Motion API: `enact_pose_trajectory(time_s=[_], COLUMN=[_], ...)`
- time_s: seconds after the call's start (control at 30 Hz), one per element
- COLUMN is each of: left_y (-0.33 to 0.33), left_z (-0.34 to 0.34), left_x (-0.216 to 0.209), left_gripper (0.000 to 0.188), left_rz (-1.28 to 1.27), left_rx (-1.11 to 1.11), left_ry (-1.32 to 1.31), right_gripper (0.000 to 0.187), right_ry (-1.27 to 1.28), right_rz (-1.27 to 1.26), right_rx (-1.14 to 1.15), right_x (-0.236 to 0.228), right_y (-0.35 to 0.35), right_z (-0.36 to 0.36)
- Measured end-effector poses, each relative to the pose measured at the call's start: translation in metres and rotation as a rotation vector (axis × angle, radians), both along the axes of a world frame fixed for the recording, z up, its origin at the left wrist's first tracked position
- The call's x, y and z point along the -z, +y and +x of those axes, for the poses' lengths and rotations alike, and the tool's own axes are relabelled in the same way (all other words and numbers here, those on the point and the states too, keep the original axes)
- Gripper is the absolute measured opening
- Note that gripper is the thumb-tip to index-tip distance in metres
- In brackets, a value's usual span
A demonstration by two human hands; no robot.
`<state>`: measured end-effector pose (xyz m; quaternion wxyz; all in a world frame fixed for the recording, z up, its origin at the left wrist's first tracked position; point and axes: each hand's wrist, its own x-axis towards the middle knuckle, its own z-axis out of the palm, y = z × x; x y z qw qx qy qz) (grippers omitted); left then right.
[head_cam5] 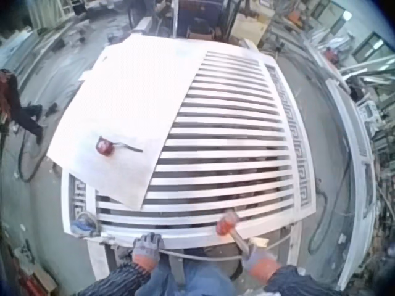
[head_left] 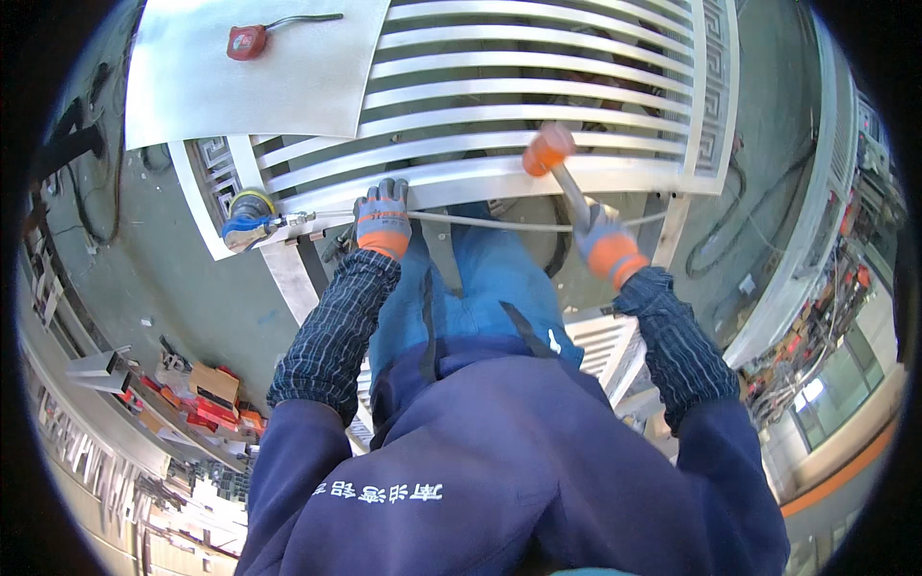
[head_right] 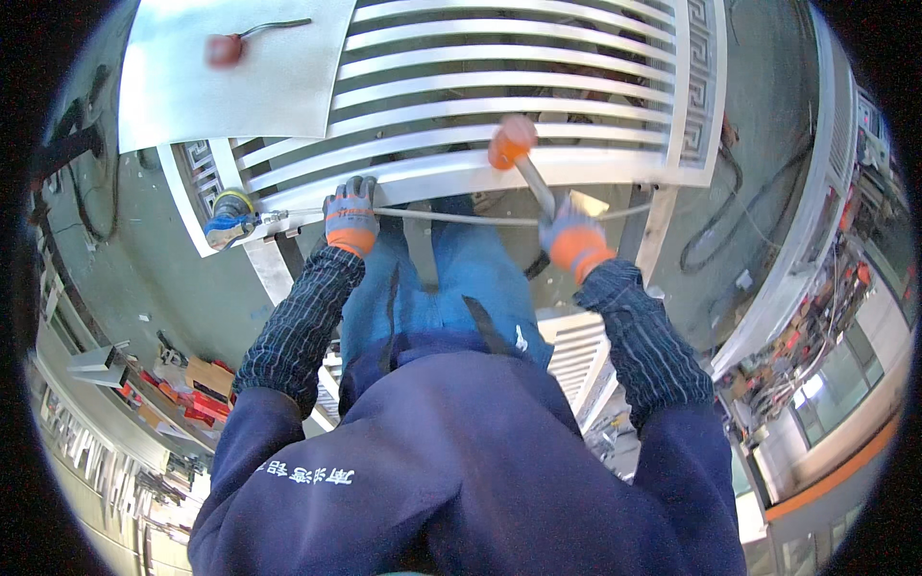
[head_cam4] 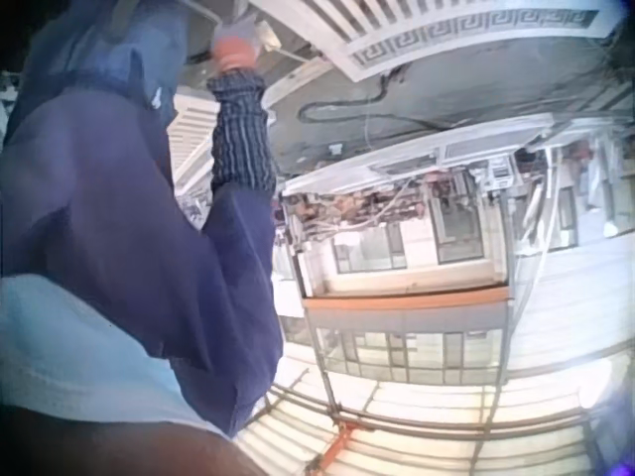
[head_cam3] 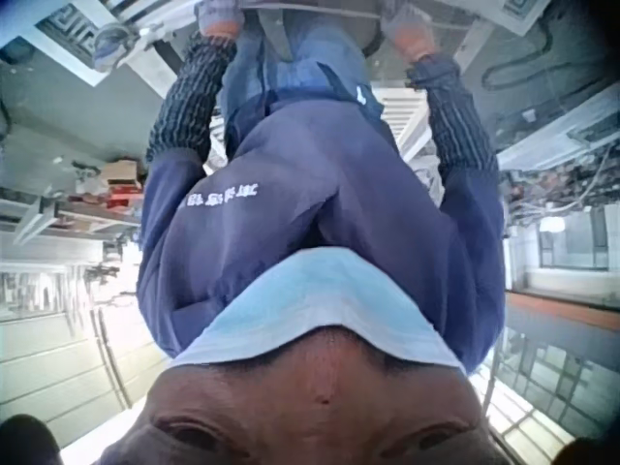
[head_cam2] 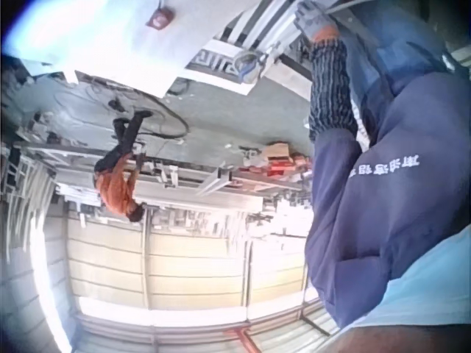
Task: The person measures and marks a large white metal panel with a tape measure, then uses a rubber mallet to tap the panel into position. They then use an angle grinder to cut and smooth the edges of the panel. The person handles the panel and tools throughout the process.
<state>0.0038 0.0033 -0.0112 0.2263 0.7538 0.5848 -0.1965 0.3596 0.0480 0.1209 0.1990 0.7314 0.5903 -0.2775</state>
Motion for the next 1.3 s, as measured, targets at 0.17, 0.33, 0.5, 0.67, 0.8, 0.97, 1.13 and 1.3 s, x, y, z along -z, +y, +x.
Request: enact_pose_trajectory(time_s=[0.17,0.33,0.5,0.67,0.8,0.97,1.13,1.3], left_y=[0.006,0.011,-0.002,0.027,-0.007,-0.093,-0.343,-0.506], left_z=[-0.009,-0.008,0.005,0.009,-0.002,-0.022,0.015,0.169], left_x=[-0.001,-0.009,0.001,-0.034,-0.039,-0.112,-0.04,-0.052], left_gripper=[0.058,0.048,0.051,0.06,0.07,0.061,0.059,0.063], left_rz=[0.016,-0.002,-0.017,-0.248,0.339,0.356,0.066,-0.318], left_rx=[-0.042,-0.024,0.024,-0.01,-0.108,-0.826,-1.956,-2.316], left_ry=[-0.048,-0.085,-0.092,0.01,-0.119,-0.431,-0.37,-0.139], right_gripper=[0.066,0.072,0.052,0.04,0.036,0.036,0.038,0.039], right_ry=[0.153,0.01,0.134,0.349,0.623,0.563,0.588,0.522], right_rz=[0.554,0.726,-0.053,0.255,0.172,-0.14,-0.239,-0.368], right_rx=[-0.472,-0.631,-0.016,0.058,0.315,0.163,-0.595,-0.922], right_x=[-0.075,-0.067,0.0,-0.082,-0.098,-0.06,-0.05,-0.062], right_y=[0.134,0.117,-0.041,0.017,0.019,-0.013,-0.032,-0.029], right_z=[0.002,-0.008,-0.061,-0.079,-0.087,-0.068,-0.063,-0.089])
